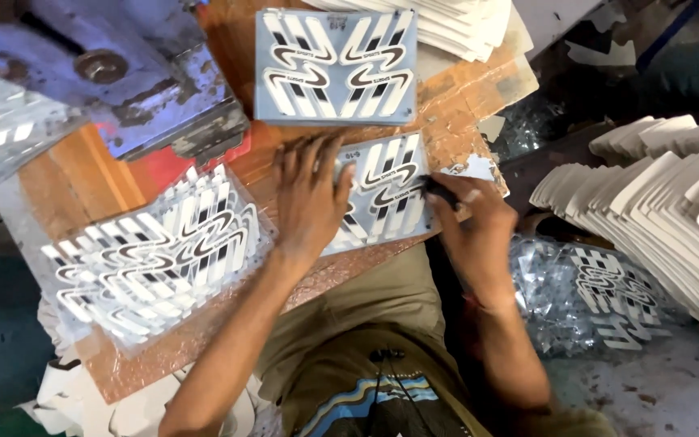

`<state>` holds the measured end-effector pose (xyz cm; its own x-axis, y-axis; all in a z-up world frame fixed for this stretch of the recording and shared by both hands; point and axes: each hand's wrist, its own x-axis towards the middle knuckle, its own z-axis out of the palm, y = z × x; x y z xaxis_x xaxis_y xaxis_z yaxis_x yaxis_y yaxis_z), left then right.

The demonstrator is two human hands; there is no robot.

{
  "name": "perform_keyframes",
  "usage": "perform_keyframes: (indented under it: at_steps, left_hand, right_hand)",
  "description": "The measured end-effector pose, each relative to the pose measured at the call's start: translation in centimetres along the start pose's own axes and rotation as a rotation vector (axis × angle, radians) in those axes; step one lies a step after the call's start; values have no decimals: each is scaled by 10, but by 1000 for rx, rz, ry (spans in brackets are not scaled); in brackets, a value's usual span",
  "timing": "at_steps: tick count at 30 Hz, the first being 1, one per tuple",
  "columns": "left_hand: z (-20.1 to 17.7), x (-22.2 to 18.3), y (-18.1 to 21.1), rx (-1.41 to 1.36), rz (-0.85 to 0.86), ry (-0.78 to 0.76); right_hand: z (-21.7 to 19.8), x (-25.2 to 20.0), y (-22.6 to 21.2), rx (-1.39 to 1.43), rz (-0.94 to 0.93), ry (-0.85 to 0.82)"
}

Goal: Applying decorative decals to shoe upper components using an industrial pressing machine.

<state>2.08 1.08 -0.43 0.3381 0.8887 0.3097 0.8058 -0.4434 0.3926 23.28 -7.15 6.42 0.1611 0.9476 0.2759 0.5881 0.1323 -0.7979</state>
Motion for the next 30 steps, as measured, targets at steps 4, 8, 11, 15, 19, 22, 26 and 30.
perform_keyframes:
  at_steps: [4, 8, 11, 15, 19, 22, 26, 30]
  left_hand:
    - [2, -12, 6, -44, -99, 11]
    - [1, -7, 3, -44, -102, -28]
    - [-1, -4, 3, -67, -94, 5]
    - [-13, -8, 7, -118, -73, 95]
    - [-3, -5, 5, -118, -91, 87]
    - [-7, -13, 5, -80, -78, 104]
    - [-6, -6, 3, -133, -30, 122]
    - [-3, -13, 1, -130, -31, 118]
  right_hand:
    - [11, -14, 10, -404, -104, -52]
    - [-3, -23, -1, -347, -196, -189]
    - [-9, -4, -6, -163, -70, -411]
    - [34, 48, -18, -142, -153, -58]
    - [60, 43, -12, -279, -336, -64]
    - [41, 19, -15, -292, -324, -251]
    - [-3, -6, -15, -38, -100, -452]
    - [-23, -39, 1, 397, 372, -327]
